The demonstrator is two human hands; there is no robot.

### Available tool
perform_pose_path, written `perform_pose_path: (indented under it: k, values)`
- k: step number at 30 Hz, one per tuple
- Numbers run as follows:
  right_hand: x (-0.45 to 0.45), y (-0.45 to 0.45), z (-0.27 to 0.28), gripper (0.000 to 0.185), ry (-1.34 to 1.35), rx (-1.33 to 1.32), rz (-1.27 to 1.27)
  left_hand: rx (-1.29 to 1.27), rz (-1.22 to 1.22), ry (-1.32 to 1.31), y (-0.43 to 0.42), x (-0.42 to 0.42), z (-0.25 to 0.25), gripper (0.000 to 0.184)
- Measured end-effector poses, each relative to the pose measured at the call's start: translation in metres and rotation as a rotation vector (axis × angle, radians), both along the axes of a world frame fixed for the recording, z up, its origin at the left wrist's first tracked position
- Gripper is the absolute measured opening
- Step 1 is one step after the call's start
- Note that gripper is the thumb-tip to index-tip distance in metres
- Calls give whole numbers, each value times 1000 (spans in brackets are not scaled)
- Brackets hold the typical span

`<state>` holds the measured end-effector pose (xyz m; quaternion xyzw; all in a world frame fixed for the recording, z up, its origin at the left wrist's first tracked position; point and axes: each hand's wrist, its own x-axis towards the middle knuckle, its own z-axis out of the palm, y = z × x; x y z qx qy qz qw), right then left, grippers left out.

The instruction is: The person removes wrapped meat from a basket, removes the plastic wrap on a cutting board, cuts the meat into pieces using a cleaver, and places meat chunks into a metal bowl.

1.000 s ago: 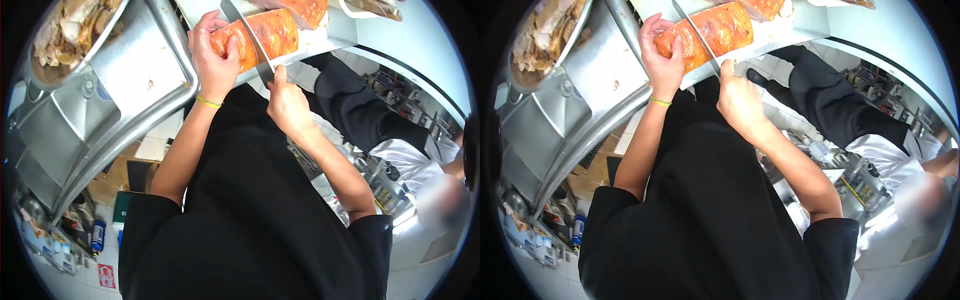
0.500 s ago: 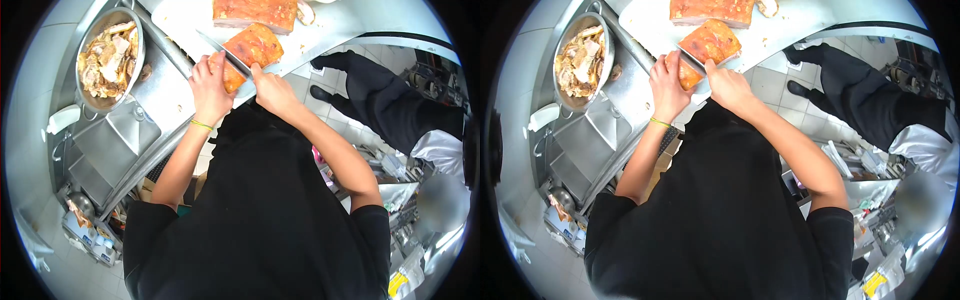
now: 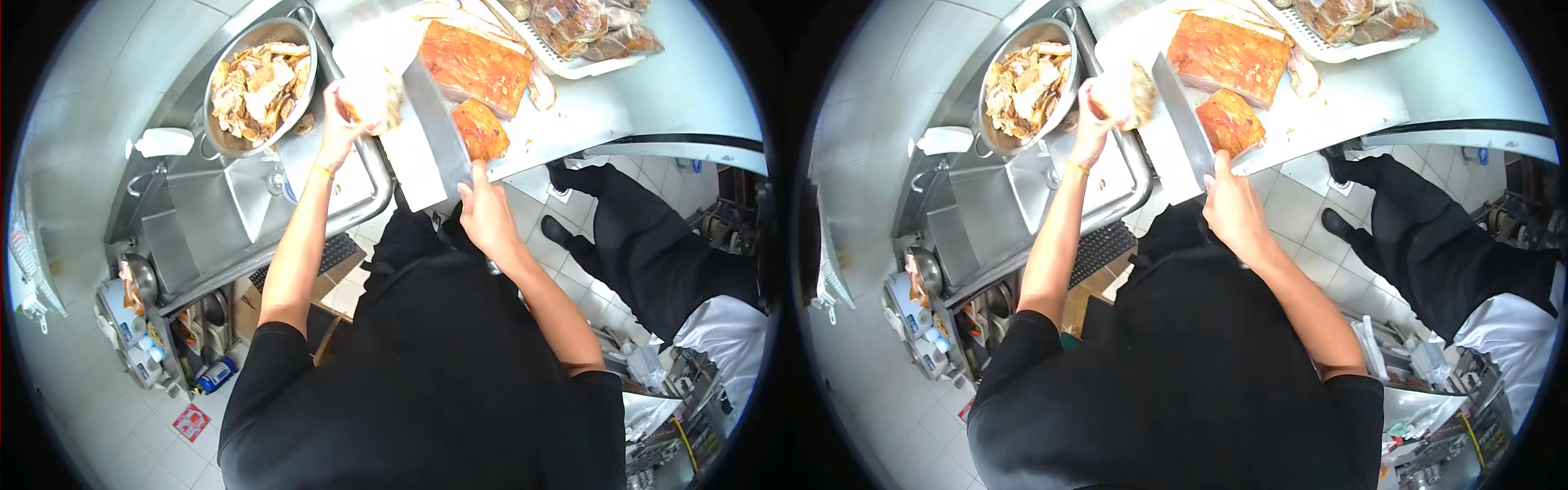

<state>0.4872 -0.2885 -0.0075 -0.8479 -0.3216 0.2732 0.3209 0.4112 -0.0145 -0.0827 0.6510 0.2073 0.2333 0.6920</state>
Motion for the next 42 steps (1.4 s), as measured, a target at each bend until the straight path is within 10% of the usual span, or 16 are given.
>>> perform_pose_path:
  k: [3, 14, 21, 30, 42]
  values:
    - [4, 14, 26, 26, -12, 13, -129, 578, -97, 197, -6, -9, -36, 82]
    - [-25, 93, 53, 32, -121, -235, -141, 470, -201, 109, 6, 50, -4, 30]
    - [-57, 116, 56, 14, -216, -377, -159, 976, -12, 205, -7, 49, 1, 27]
    - [-60, 108, 101, 26, 126, -577, -186, 969, -101, 263, -7, 52, -8, 28]
    - [-6, 123, 17, 19, -12, -375, -116, 881, -75, 171, -8, 62, -4, 27]
